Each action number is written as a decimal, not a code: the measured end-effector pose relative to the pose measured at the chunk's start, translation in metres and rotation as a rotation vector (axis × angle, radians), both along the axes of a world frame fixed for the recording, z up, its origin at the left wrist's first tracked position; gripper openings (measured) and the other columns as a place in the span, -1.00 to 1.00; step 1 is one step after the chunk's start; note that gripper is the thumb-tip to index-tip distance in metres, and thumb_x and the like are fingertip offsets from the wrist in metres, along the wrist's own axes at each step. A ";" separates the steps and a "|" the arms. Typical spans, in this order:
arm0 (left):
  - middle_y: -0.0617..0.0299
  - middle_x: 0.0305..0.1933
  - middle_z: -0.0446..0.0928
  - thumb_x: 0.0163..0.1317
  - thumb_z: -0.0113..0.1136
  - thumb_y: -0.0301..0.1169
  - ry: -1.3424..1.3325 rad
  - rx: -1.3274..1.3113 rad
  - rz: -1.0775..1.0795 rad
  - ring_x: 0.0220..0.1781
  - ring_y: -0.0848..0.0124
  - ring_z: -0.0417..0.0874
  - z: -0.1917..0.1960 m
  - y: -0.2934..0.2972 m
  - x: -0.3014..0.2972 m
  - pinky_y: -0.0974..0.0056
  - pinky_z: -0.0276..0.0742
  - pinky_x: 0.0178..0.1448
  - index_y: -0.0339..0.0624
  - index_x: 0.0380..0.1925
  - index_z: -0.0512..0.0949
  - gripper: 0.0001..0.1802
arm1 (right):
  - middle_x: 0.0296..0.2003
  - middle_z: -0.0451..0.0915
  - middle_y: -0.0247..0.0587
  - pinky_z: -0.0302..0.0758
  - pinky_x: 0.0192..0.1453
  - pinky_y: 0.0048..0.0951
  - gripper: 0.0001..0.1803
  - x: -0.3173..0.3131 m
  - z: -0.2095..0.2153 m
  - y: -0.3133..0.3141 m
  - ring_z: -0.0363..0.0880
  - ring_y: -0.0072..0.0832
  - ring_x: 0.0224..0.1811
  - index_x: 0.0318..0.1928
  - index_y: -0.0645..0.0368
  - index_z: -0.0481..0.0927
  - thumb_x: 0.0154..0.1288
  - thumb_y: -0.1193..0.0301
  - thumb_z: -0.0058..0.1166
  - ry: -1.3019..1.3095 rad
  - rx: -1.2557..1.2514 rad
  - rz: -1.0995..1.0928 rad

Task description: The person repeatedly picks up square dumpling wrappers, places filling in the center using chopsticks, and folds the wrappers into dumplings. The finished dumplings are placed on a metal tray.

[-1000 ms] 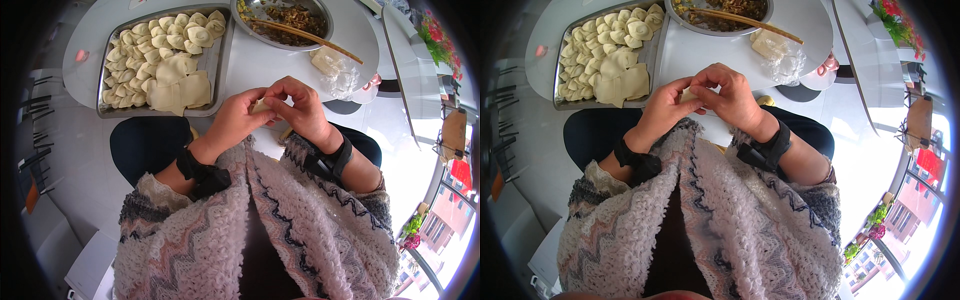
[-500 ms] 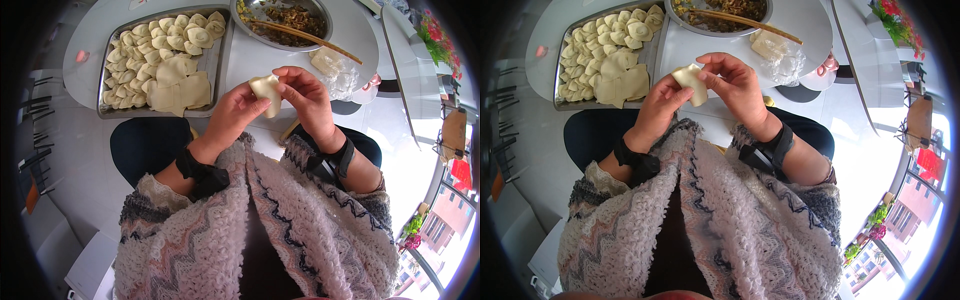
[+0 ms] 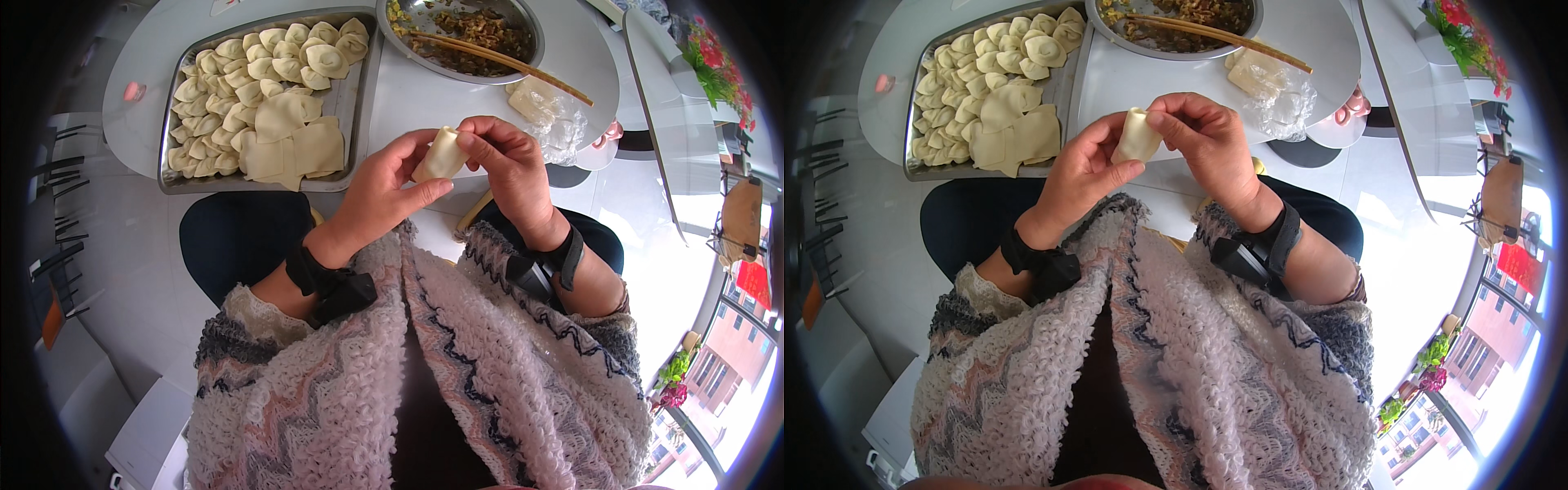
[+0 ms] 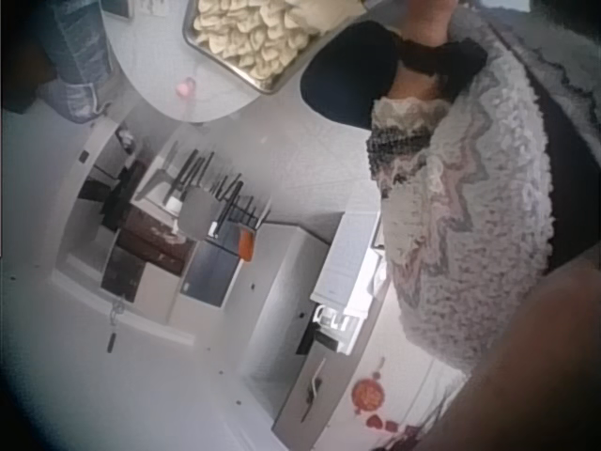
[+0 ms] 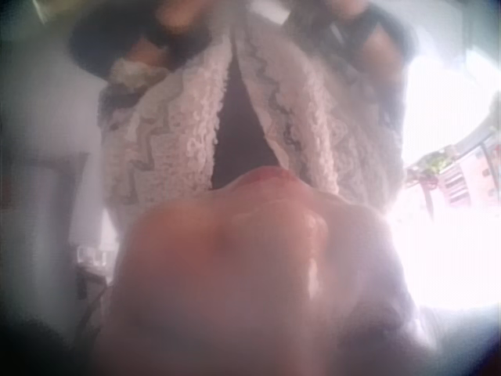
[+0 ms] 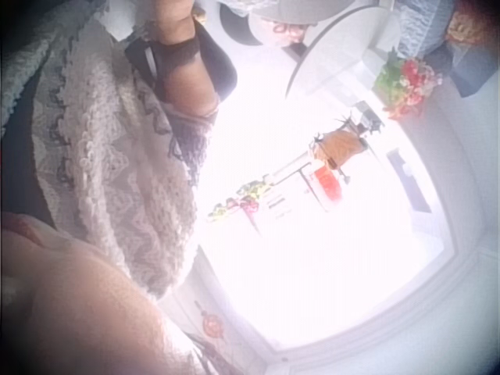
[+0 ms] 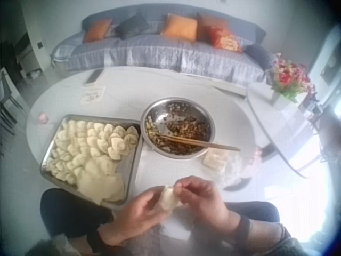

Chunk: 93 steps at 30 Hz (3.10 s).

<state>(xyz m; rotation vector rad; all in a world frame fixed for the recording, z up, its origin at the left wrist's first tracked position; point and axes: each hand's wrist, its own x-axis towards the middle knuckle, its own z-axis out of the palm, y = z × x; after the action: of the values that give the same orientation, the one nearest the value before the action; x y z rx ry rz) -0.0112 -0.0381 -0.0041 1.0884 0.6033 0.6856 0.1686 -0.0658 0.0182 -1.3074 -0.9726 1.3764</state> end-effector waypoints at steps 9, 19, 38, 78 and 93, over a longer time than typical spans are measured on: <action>0.23 -0.18 0.46 0.24 0.14 -0.51 -0.069 -0.024 0.204 -0.22 0.56 0.50 0.001 0.005 -0.002 0.45 0.45 -0.08 -0.29 -0.07 0.36 -0.71 | -0.33 0.54 -0.38 0.42 -0.20 -0.65 -0.83 -0.001 -0.008 0.001 0.47 -0.64 -0.37 -0.12 0.22 0.53 0.34 0.43 0.03 0.277 -0.018 -0.128; 0.27 -0.31 0.51 0.25 0.13 -0.51 -0.087 0.047 0.359 -0.28 0.56 0.52 0.001 0.003 -0.004 0.47 0.44 -0.10 -0.30 -0.20 0.45 -0.85 | -0.33 0.54 -0.40 0.41 -0.28 -0.69 -0.80 -0.008 -0.005 0.000 0.43 -0.71 -0.42 -0.11 0.21 0.54 0.31 0.40 0.09 0.344 -0.059 -0.089; 0.27 -0.21 0.44 0.26 0.08 -0.57 -0.105 -0.025 0.322 -0.18 0.59 0.45 -0.003 0.005 0.001 0.50 0.39 -0.07 -0.28 -0.13 0.38 -0.81 | -0.36 0.56 -0.39 0.38 -0.26 -0.69 -0.81 -0.022 -0.018 -0.007 0.41 -0.71 -0.40 -0.16 0.26 0.56 0.27 0.43 0.13 0.321 -0.009 -0.219; 0.24 -0.35 0.43 -0.07 0.17 -0.79 0.293 0.902 0.322 -0.41 0.43 0.48 0.003 0.009 0.000 0.38 0.43 -0.35 -0.25 -0.36 0.55 -0.73 | -0.34 0.57 -0.21 0.53 -0.38 -0.56 -0.78 -0.018 0.000 -0.009 0.59 -0.51 -0.40 -0.25 0.22 0.64 0.04 0.68 0.14 -0.673 0.513 0.012; 0.25 -0.30 0.42 0.00 0.24 -0.71 0.291 0.702 0.197 -0.41 0.50 0.49 -0.010 0.016 -0.001 0.45 0.42 -0.33 -0.29 -0.34 0.51 -0.79 | -0.42 0.54 -0.19 0.52 -0.40 -0.54 -0.85 -0.011 0.002 -0.005 0.56 -0.49 -0.46 -0.30 0.25 0.58 0.05 0.63 0.12 -0.674 0.371 0.130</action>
<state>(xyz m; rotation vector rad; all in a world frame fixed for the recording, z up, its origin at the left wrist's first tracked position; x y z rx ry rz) -0.0124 -0.0222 -0.0140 1.8188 0.7475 0.9529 0.1572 -0.0703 0.0199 -1.4555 -1.6982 0.7795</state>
